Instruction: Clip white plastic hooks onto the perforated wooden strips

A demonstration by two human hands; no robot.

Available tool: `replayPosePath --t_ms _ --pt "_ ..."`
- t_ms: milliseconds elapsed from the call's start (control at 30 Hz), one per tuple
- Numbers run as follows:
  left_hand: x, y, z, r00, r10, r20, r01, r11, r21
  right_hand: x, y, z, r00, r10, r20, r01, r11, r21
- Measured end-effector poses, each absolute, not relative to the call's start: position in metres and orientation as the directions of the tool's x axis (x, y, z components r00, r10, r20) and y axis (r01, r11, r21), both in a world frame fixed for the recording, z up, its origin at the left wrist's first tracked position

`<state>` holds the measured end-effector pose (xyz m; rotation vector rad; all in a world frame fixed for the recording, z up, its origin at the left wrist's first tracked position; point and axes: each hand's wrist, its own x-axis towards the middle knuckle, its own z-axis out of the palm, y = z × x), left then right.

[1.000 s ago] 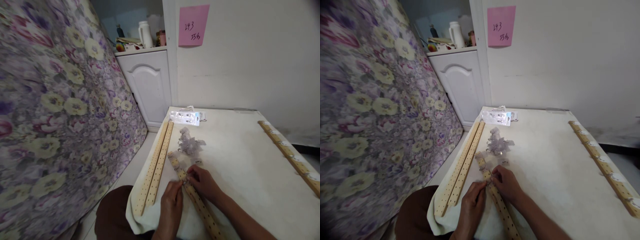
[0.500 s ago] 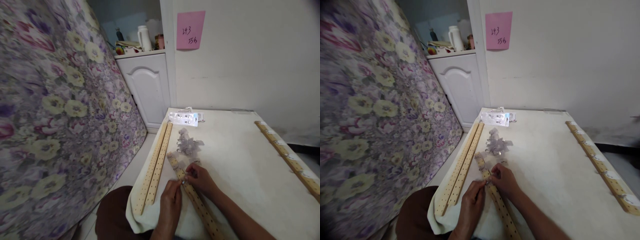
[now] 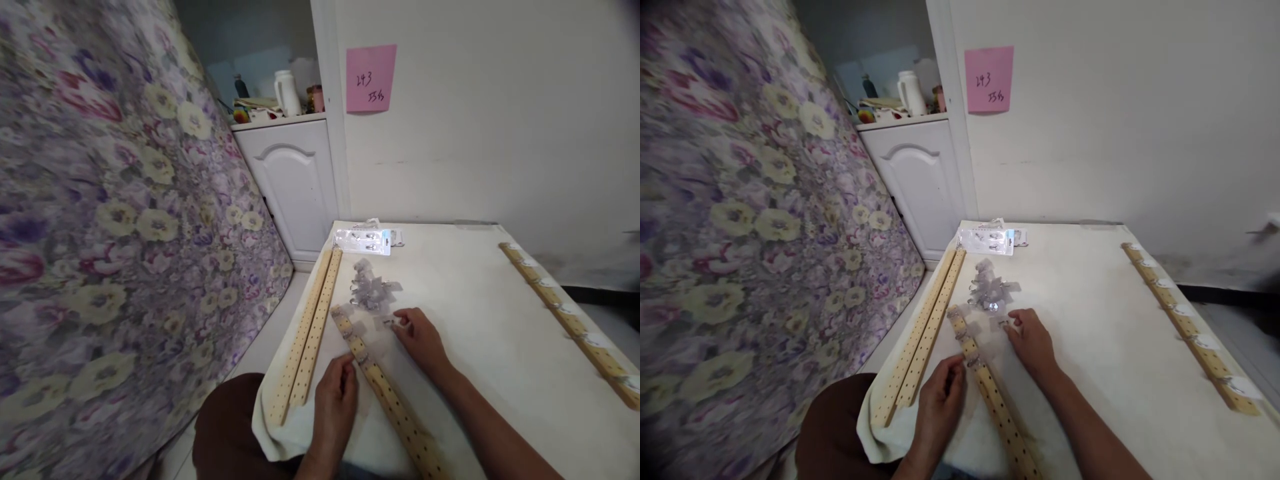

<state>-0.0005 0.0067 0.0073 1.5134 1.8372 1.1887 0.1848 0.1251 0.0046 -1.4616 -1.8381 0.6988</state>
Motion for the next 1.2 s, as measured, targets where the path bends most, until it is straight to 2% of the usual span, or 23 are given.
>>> replayPosePath --t_ms 233,500,633,767,900,1033,1200 --pt "-0.002 0.008 0.005 -0.256 0.953 0.162 0.560 0.010 0.828 0.181 0.132 -0.003 -0.177 0.980 0.086 0.749 0.191 -0.634" --pt "0.004 0.007 0.013 -0.293 0.940 0.177 0.542 0.011 0.840 0.186 0.129 -0.004 -0.185 0.968 0.172 0.736 0.252 -0.628" --pt "0.004 0.007 0.013 -0.295 0.938 0.184 0.534 0.002 0.845 0.188 0.128 0.002 -0.158 0.975 0.157 0.607 0.221 -0.763" --pt "0.002 0.005 0.015 -0.282 0.942 0.180 0.513 -0.011 0.858 0.187 0.126 0.010 -0.122 0.988 0.096 0.306 0.129 -0.943" --pt "0.008 -0.001 0.028 -0.279 0.940 0.197 0.474 -0.044 0.879 0.182 0.117 0.020 -0.179 0.980 0.082 0.099 0.101 -0.990" --pt "0.021 -0.004 0.039 -0.233 0.965 0.121 0.367 -0.029 0.930 0.177 0.102 0.030 -0.329 0.938 0.105 0.035 0.123 -0.992" --pt "0.034 0.000 0.037 -0.206 0.978 -0.002 0.186 0.042 0.982 0.175 0.091 0.034 -0.420 0.887 0.190 0.091 0.250 -0.964"
